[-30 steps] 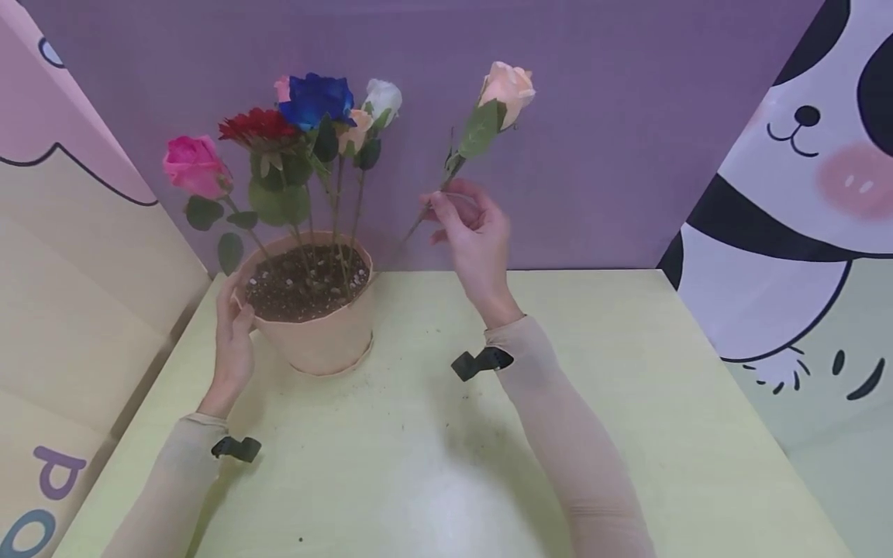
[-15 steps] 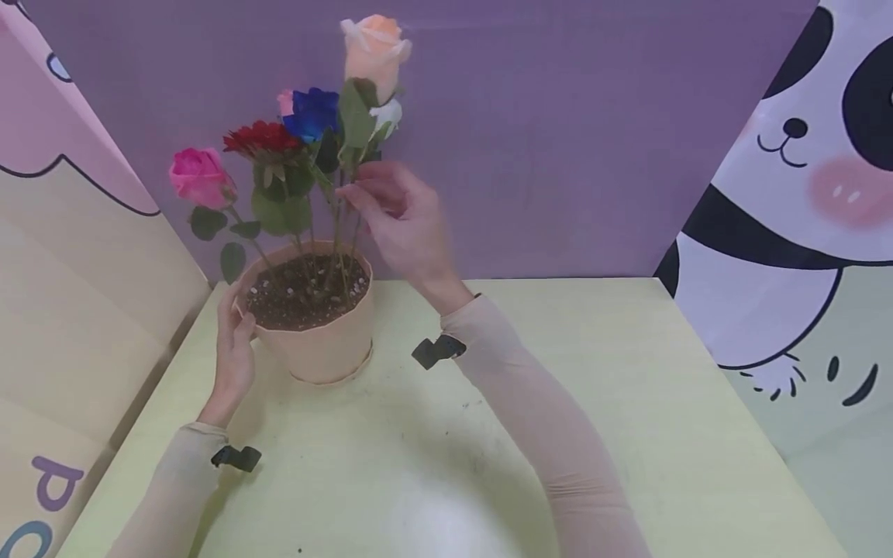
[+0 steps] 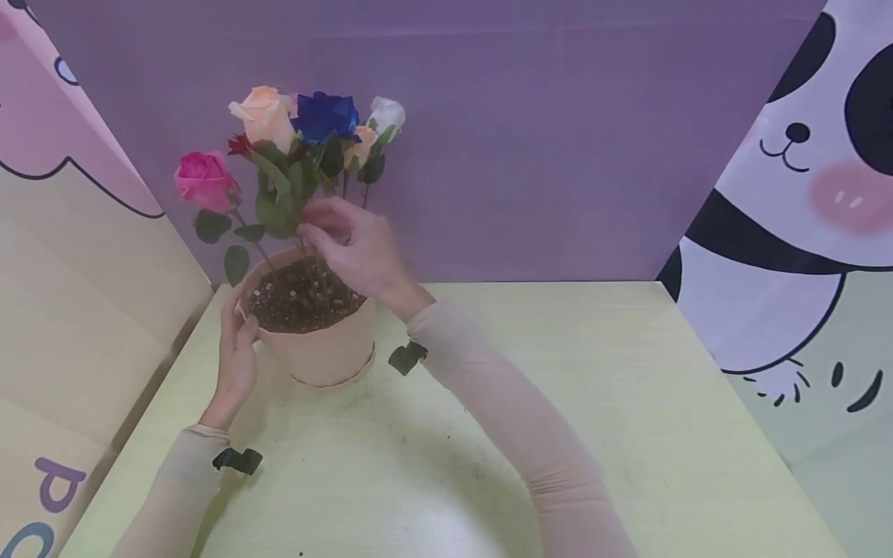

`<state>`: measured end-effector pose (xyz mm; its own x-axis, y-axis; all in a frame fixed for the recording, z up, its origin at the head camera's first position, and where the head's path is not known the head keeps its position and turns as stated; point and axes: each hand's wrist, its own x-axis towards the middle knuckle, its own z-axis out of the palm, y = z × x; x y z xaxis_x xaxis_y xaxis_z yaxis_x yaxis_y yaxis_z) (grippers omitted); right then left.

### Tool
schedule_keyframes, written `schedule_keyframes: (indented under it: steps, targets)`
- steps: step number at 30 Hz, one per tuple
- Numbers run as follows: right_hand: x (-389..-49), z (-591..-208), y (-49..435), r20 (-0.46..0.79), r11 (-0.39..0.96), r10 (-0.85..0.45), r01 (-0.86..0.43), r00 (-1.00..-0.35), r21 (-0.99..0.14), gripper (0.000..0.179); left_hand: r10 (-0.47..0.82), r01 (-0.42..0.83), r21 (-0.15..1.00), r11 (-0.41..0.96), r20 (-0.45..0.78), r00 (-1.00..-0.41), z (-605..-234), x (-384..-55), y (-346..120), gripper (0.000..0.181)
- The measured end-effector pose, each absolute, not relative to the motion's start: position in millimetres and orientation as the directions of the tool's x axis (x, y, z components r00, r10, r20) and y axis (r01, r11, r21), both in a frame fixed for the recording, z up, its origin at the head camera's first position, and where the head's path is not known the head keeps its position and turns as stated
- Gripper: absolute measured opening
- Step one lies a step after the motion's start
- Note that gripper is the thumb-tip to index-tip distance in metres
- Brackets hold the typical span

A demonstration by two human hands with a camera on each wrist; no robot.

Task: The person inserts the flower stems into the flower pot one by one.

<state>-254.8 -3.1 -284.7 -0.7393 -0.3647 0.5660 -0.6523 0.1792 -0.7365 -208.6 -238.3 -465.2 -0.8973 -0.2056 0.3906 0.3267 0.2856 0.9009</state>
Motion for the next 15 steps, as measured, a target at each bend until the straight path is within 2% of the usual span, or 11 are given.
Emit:
schedule_keyframes:
  steps: [6, 15]
  targets:
    - [-255.0, -312.0, -12.4, 0.574, 0.238, -0.369, -0.671, -0.731, -0.702, 0.025, -0.208, 0.328, 0.902, 0.281, 0.391, -0.896, -465.9, -208.4, -237.0, 0.058]
    - [-260.6, -348.3, -19.8, 0.687, 0.185, -0.317, -0.753, -0.654, -0.631, 0.018, -0.222, 0.299, 0.911, 0.285, 0.367, -0.903, -464.9, -208.0, -237.5, 0.058]
